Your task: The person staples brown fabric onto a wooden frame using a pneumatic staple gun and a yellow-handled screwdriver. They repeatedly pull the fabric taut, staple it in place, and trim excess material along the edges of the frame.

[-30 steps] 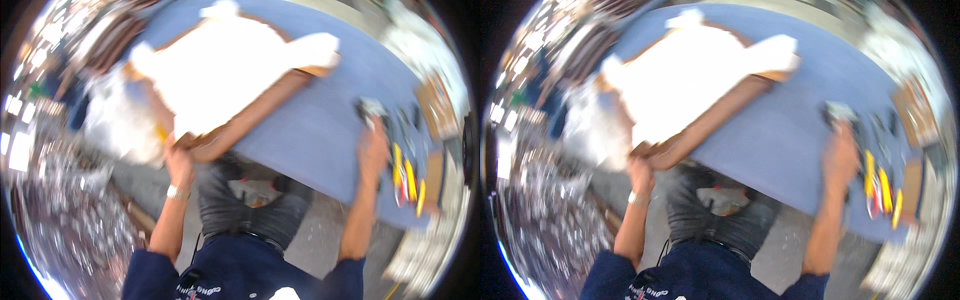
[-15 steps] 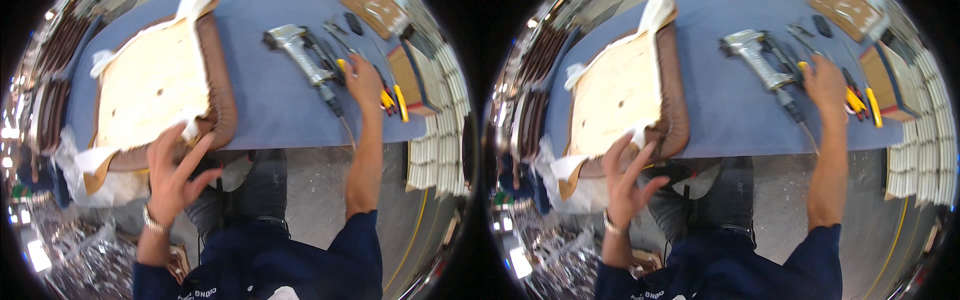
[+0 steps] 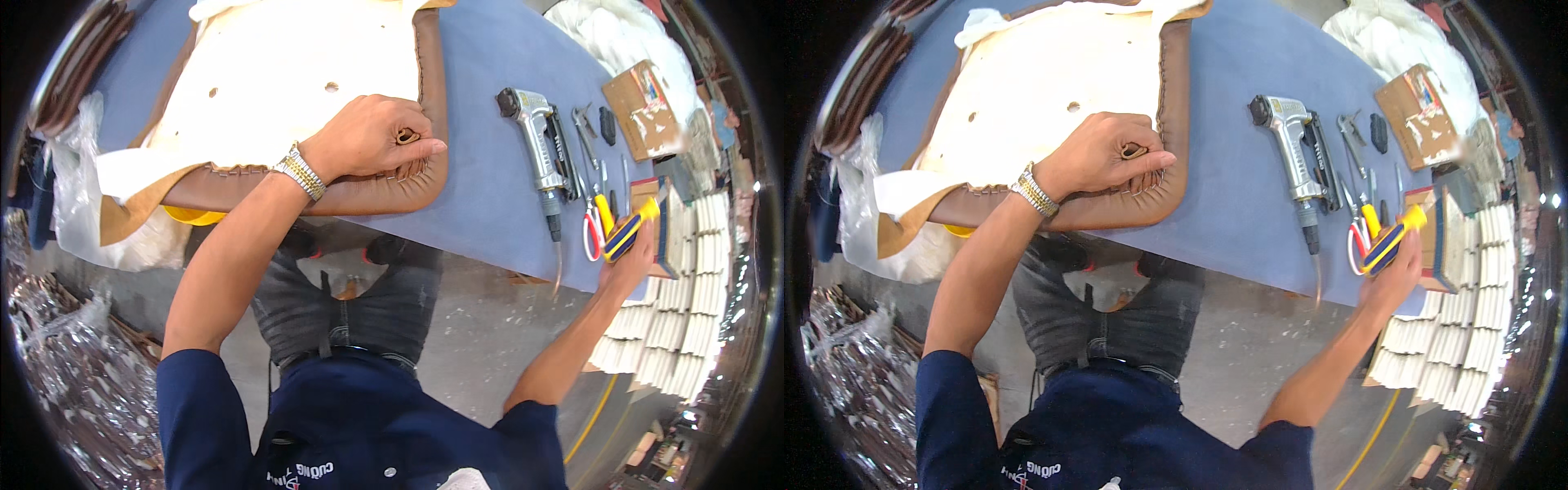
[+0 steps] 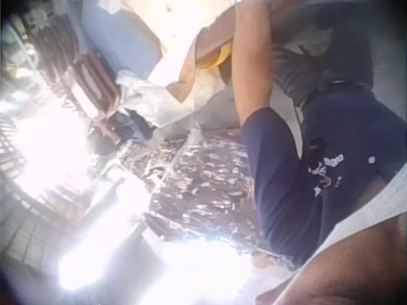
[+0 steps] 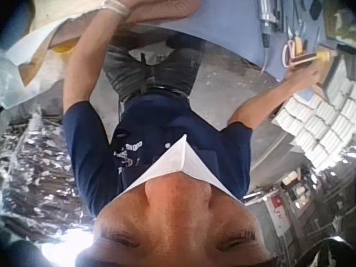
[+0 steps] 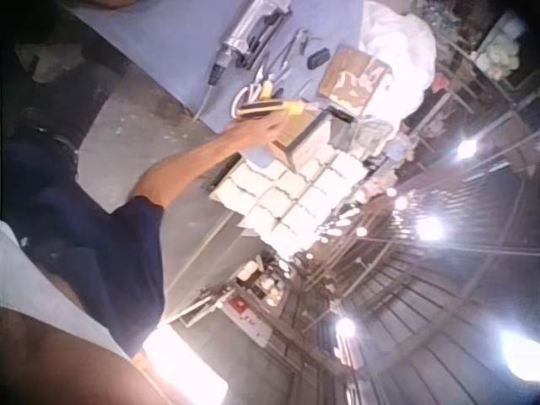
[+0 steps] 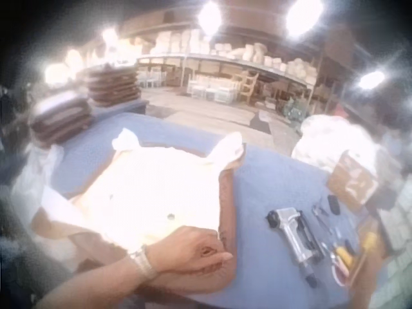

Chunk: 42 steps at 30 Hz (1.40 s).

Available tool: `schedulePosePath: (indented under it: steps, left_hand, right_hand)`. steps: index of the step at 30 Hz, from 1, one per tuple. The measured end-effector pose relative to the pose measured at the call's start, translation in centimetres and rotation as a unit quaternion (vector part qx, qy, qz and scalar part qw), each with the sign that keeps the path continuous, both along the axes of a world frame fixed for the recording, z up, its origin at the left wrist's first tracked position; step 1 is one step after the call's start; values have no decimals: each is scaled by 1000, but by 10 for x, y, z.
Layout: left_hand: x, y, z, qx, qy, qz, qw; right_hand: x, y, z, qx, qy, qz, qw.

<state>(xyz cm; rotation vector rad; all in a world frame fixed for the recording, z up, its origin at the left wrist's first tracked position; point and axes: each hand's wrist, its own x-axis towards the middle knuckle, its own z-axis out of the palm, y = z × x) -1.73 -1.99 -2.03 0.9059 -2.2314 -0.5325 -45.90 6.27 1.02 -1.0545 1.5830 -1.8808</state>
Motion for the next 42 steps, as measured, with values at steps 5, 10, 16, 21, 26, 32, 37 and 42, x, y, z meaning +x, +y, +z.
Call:
schedulePosePath:
  steps: [5, 10, 16, 21, 26, 32, 37, 42]
  left_hand:
    - [0, -3, -6, 1, 8, 10, 1000]
    - [1, -3, -12, 0, 46, 16, 999]
    - [-1, -2, -10, 30, 15, 19, 999]
    - [6, -3, -9, 83, 20, 32, 996]
    - [-6, -4, -4, 44, 30, 8, 999]
    - [3, -5, -16, 32, 59, 44, 997]
    - [-5, -9, -4, 68, 36, 35, 996]
    - [-4, -12, -8, 40, 53, 49, 997]
  right_hand:
    - [138, 33, 21, 28, 193, 226, 954]
    - [184, 14, 98, -253, 114, 127, 952]
    - [212, 15, -5, -43, 254, 230, 938]
    - [222, 7, 78, -126, 257, 147, 947]
    - [183, 20, 16, -163, 312, 6, 936]
    - [220, 12, 13, -68, 203, 188, 958]
    - [178, 7, 28, -298, 102, 124, 941]
    - [211, 10, -29, -45, 263, 223, 937]
